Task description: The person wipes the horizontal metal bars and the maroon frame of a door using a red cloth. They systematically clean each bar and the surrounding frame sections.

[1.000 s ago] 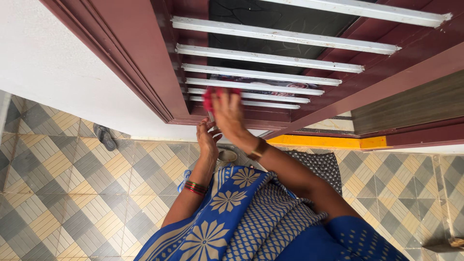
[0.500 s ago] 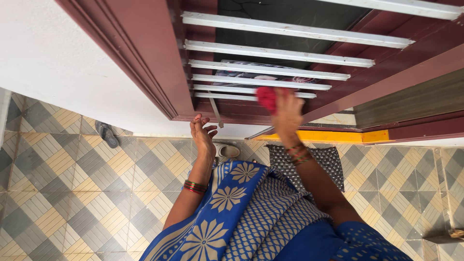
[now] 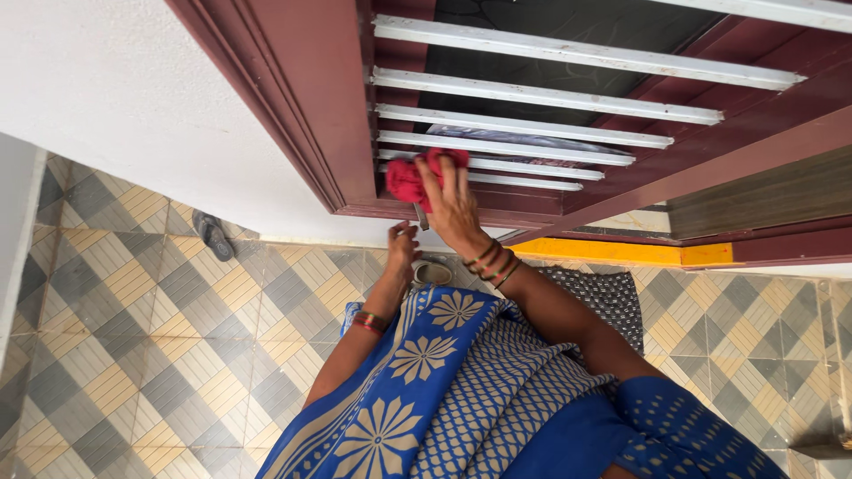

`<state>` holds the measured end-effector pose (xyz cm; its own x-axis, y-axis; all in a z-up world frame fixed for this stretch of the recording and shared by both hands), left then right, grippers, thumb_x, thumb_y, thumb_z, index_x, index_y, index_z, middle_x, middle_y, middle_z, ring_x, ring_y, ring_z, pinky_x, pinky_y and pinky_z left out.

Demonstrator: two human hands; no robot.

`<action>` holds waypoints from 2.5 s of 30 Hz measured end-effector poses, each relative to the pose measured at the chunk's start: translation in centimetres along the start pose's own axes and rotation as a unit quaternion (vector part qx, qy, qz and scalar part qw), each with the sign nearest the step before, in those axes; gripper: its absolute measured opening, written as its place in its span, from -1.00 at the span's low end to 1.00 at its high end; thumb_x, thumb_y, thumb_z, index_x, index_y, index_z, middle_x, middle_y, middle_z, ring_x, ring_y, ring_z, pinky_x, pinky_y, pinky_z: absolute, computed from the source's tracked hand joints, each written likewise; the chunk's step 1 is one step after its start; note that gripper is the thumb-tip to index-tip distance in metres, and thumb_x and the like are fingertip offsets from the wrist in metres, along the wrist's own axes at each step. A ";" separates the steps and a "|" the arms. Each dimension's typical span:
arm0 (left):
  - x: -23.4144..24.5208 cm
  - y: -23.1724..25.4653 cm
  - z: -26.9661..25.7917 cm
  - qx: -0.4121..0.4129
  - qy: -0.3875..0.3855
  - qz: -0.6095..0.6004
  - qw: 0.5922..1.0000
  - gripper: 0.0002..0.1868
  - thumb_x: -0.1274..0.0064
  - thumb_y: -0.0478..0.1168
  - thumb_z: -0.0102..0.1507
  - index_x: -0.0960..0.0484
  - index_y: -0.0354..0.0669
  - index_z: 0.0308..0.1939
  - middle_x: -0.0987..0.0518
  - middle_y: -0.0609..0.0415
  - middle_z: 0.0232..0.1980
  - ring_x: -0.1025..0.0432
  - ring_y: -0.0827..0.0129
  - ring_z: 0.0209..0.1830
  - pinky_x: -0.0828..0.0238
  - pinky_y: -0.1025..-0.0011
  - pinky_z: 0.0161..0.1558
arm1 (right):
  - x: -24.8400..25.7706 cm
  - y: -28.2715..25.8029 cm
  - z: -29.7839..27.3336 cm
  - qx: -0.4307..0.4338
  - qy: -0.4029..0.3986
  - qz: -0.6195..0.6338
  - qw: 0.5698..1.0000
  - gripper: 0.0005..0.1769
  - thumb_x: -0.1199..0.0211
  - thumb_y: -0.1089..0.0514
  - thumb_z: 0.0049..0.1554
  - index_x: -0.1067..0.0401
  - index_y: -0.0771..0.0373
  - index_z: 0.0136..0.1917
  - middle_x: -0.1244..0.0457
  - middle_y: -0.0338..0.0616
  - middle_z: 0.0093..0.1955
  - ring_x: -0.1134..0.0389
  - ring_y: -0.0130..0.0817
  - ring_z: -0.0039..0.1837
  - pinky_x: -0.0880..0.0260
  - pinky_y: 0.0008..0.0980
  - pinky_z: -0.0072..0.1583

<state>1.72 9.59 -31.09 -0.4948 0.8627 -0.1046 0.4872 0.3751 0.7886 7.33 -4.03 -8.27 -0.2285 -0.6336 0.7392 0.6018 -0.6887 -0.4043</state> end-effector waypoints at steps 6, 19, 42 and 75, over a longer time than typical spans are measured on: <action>-3.1 -0.1 0.1 0.067 -0.088 -0.055 0.992 -0.56 0.15 0.00 0.30 -0.37 -0.02 0.23 -0.62 0.08 0.07 -0.49 0.20 -0.01 -0.45 0.18 -0.13 | 2.9 -0.4 -2.7 0.081 0.004 0.091 0.993 -0.06 -0.55 0.16 -0.07 -0.25 -0.07 0.52 -0.08 0.03 0.44 -0.25 0.08 0.30 -0.47 -0.04 0.26; 6.7 4.0 1.5 -0.083 0.083 -0.191 0.975 -0.50 -0.08 -0.29 0.28 -0.23 -0.04 0.24 -0.57 -0.08 -0.02 -0.49 0.24 -0.23 -0.44 0.31 -0.23 | 4.1 19.2 -12.6 -0.290 -0.099 -0.165 0.937 0.08 -0.45 0.23 -0.25 -0.12 0.29 0.52 -0.09 0.20 0.40 -0.08 0.22 0.35 -0.36 0.02 0.26; 6.2 -0.5 -0.7 -0.054 0.099 -0.168 0.979 -0.41 -0.03 -0.30 0.24 -0.18 0.04 0.32 -0.47 -0.09 0.08 -0.49 0.17 -0.25 -0.42 0.30 -0.29 | 2.2 20.8 -13.5 -0.311 -0.129 -0.088 0.938 0.03 -0.46 0.34 -0.21 -0.15 0.16 0.51 0.02 0.27 0.52 0.03 0.22 0.52 -0.05 0.07 0.47; 11.6 1.7 -3.0 -0.089 0.090 -0.253 0.959 -0.49 -0.01 -0.31 0.26 -0.29 -0.03 0.29 -0.53 -0.02 0.03 -0.46 0.29 -0.35 -0.42 0.37 -0.32 | -9.8 -0.7 -6.8 0.086 -0.186 -0.071 0.976 -0.21 -0.19 0.42 -0.18 -0.32 0.37 0.38 -0.11 0.26 0.39 -0.16 0.15 0.28 -0.49 -0.17 0.03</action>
<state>-5.38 19.23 -29.18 -0.7593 0.5073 -0.4076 0.0301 0.6531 0.7567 3.94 0.23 -18.94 -0.0451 -0.3420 0.9386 0.7105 -0.6714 -0.2105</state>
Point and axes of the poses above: each hand's wrist, its own z-axis towards the middle knuckle, its own x-axis out of the back of the hand, y = z × x, the point moved 10 cm from there along z, towards the middle knuckle
